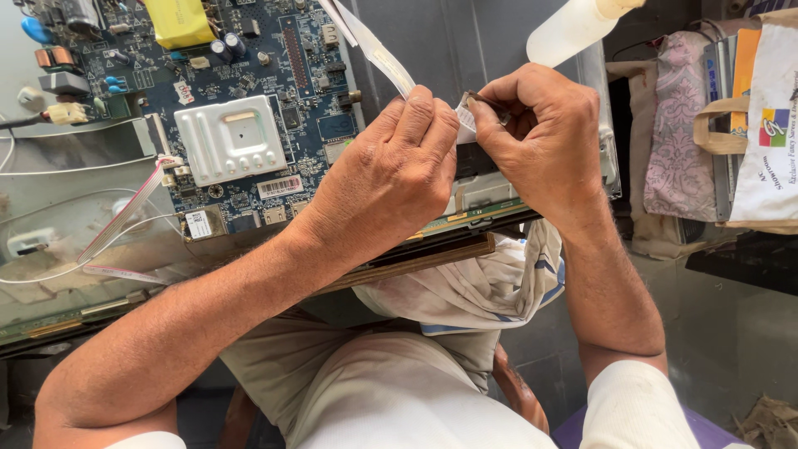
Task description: The person works on a television mainboard resting on their lap, using both hands to peel a protective strip from a flat ribbon cable and carefully align and seat its connector into the board edge. They briefly lift and reposition the board, wipe the cable with a cloth, and continue pressing the connector into place.
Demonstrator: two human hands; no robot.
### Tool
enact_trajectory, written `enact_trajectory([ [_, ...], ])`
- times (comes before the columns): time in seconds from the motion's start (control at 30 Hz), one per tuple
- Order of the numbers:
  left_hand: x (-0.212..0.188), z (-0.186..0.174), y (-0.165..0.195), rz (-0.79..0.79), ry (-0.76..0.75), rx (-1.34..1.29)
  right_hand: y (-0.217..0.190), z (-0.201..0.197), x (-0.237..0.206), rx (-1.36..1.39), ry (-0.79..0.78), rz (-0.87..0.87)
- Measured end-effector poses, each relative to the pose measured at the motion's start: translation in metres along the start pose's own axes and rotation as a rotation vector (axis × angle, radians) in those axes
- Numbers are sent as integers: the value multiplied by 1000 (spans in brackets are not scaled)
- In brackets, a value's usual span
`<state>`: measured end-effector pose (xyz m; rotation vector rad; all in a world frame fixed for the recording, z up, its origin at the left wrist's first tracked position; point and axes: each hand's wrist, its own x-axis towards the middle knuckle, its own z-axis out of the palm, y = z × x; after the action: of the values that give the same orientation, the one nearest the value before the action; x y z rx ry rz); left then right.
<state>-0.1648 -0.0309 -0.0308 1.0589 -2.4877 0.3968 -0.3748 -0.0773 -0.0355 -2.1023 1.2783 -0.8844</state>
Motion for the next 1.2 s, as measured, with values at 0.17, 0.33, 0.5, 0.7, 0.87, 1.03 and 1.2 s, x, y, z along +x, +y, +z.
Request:
enact_trajectory([
  [0.17, 0, 1, 1, -4, -3, 6, 1, 2, -1, -20, 9, -35],
  [0.33, -1, 1, 0, -10, 3, -15, -1, 4, -2, -16, 28, -6],
  [0.5, 0, 2, 1, -9, 4, -5, -2, 4, -1, -37, 24, -10],
  [0.7, 0, 0, 0, -15, 4, -34, -3, 4, 0, 2, 19, -1],
  [0.87, 0, 0, 0, -17, 9, -43, -3, 6, 0, -48, 54, 1],
  [1.03, 0, 1, 1, -10, 11, -30, -2, 7, -1, -5, 34, -2],
  [1.2, 0, 1, 0, -5, -8, -15, -2, 8, -1, -11, 58, -4],
])
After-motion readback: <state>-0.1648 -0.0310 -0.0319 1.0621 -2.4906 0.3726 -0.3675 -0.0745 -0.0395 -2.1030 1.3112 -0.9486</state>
